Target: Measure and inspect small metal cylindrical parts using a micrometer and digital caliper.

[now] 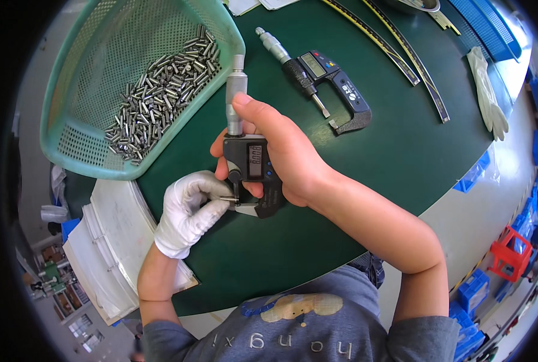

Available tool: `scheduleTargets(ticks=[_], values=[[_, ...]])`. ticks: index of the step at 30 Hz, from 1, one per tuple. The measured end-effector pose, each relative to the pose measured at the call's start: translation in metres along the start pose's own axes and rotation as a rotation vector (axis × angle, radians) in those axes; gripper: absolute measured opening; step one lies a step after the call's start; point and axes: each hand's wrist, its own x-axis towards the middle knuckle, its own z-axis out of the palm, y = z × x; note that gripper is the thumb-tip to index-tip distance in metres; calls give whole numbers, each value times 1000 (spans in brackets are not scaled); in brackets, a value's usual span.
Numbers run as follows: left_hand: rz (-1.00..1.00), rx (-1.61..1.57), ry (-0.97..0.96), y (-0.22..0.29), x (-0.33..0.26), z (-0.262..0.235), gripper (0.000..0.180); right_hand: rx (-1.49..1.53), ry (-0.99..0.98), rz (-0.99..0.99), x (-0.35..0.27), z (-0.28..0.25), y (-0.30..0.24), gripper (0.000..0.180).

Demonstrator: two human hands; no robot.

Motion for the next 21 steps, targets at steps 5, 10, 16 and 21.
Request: scheduleTargets(ticks=[5,10,16,21], values=[[-98,-147,46,3,-2,1,11,-11,28,-31,2,2,2,64],[-145,-187,59,4,-4,1,11,66,19,-11,2,1,5,63],[-128,-127,41,9,-4,1,11,115,-11,-40,2,-1,7,60],[-127,-190,40,6,-4,1,12,81,-8,-42,0,1,4,60]])
